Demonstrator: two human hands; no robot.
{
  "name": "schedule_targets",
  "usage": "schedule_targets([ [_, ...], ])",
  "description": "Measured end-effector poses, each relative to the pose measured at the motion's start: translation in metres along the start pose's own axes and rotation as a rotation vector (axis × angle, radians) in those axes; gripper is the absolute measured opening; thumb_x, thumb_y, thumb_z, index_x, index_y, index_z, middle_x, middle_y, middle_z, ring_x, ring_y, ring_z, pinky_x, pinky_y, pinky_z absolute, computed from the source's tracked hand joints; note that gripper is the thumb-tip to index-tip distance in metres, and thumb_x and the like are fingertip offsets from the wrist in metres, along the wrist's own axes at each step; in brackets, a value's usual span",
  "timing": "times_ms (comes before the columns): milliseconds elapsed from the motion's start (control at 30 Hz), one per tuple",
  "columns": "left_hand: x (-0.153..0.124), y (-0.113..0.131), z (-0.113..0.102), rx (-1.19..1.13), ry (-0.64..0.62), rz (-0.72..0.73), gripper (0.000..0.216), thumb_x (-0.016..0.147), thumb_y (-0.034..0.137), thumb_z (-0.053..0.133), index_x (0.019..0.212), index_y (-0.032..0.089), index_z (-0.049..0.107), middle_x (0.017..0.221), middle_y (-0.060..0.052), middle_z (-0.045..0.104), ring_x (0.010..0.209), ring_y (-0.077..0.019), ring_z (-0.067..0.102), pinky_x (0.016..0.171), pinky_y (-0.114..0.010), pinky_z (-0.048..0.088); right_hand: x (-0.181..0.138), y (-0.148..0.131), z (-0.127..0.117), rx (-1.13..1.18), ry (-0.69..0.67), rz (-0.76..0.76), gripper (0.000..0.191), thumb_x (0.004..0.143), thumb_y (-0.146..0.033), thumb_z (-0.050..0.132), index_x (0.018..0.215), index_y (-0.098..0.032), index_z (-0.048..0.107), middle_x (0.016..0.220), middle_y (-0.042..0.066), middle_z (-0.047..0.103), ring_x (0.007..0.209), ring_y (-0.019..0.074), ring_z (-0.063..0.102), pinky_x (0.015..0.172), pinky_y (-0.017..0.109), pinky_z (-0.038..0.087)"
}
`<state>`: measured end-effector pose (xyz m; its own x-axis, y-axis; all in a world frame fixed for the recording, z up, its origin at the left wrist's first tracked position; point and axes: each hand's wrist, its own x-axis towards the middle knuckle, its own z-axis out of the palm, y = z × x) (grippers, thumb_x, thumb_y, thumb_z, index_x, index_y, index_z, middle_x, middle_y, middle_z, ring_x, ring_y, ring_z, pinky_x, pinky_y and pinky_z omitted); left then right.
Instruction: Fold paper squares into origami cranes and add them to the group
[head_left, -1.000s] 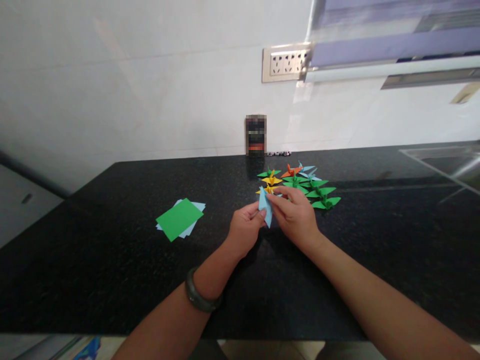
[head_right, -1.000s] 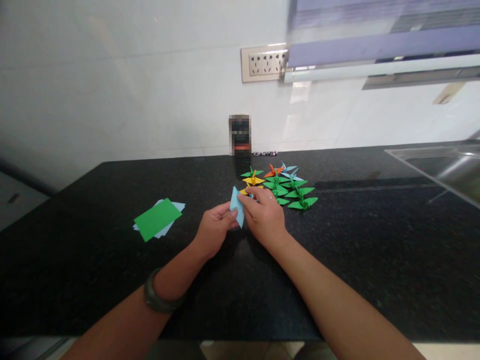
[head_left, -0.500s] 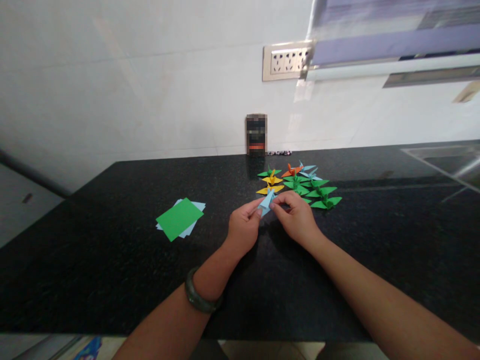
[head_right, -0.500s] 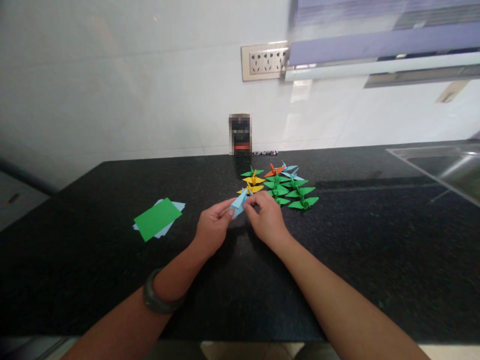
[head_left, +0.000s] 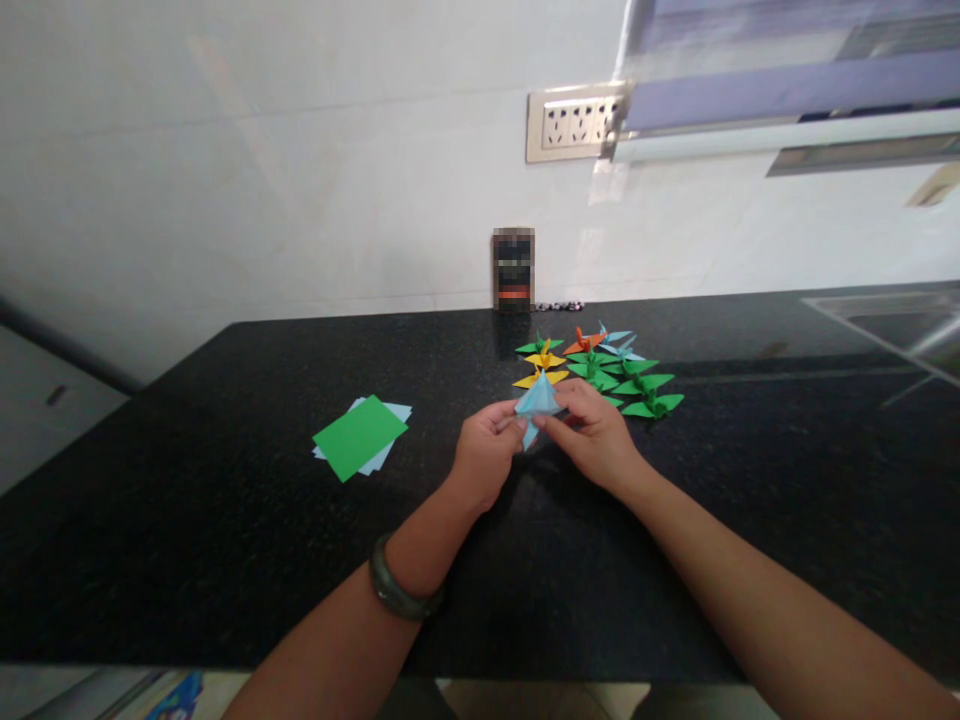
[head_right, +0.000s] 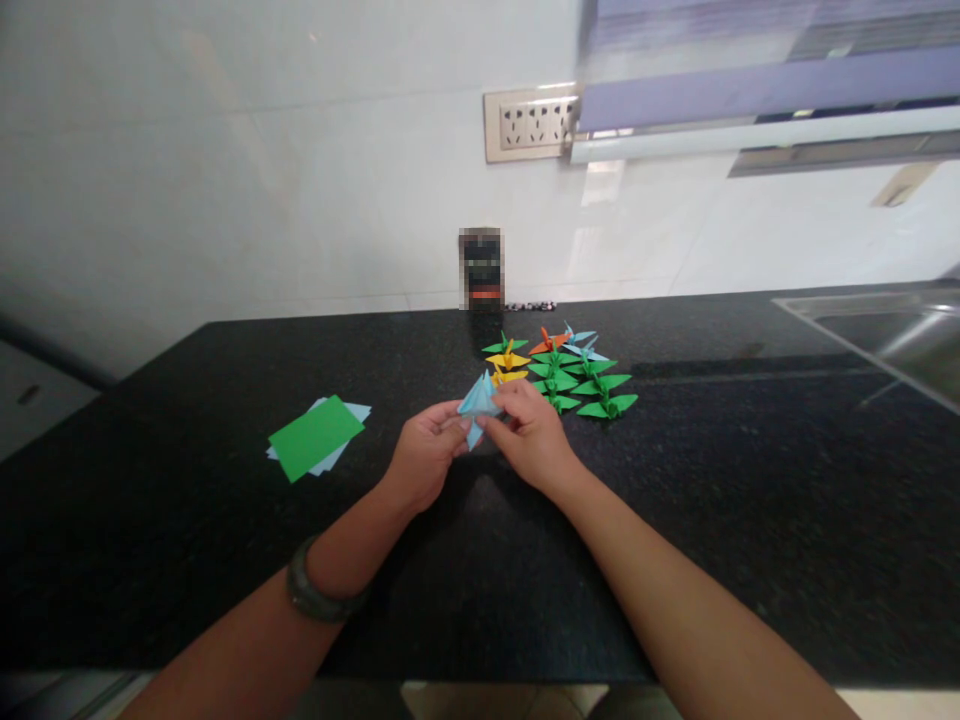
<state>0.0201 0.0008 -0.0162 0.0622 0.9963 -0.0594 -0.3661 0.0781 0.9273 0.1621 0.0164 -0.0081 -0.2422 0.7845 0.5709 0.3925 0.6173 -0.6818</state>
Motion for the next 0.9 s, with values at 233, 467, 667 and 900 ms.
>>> schedule_targets([
  [233,-0.004,0.005,0.003,-0.148,-0.146,-0.084,0.023,0.067,0.025,0.066,0.085,0.012,0.066,0.074,-0.005,0.065,0.065,-0.0109,0.056,0.068,-0.027,0.044,0.0,0.004,0.0,0.005,0.005,-0.052,0.015,0.076,-0.014,0.057,0.079,-0.024,0.068,0.08,0.003,0.056,0.08,0.0152,0.054,0.07,0.03,0.046],
  [467,-0.001,0.005,0.002,-0.241,-0.141,-0.158,0.018,0.066,0.017,0.061,0.082,0.011,0.065,0.074,-0.006,0.066,0.068,-0.0131,0.059,0.072,-0.029,0.045,-0.002,0.007,0.001,-0.025,-0.021,-0.163,0.023,0.076,-0.012,0.055,0.082,-0.028,0.07,0.089,0.003,0.054,0.083,0.0148,0.054,0.072,0.032,0.046],
  [667,-0.001,0.007,0.001,-0.292,-0.154,-0.154,0.021,0.075,0.025,0.057,0.089,0.011,0.063,0.084,-0.008,0.067,0.075,-0.0145,0.061,0.076,-0.029,0.045,-0.003,0.003,-0.002,-0.226,-0.1,-0.225,0.025,0.075,-0.016,0.056,0.093,-0.027,0.069,0.096,0.007,0.053,0.088,0.0193,0.051,0.075,0.036,0.046],
  [900,0.002,0.004,-0.001,-0.308,-0.156,-0.092,0.02,0.076,0.025,0.058,0.09,0.01,0.062,0.083,-0.008,0.066,0.073,-0.0135,0.06,0.07,-0.024,0.044,-0.002,-0.016,-0.004,-0.521,-0.227,-0.262,0.023,0.079,-0.024,0.052,0.098,-0.023,0.066,0.114,0.012,0.049,0.104,0.0274,0.045,0.082,0.043,0.043],
])
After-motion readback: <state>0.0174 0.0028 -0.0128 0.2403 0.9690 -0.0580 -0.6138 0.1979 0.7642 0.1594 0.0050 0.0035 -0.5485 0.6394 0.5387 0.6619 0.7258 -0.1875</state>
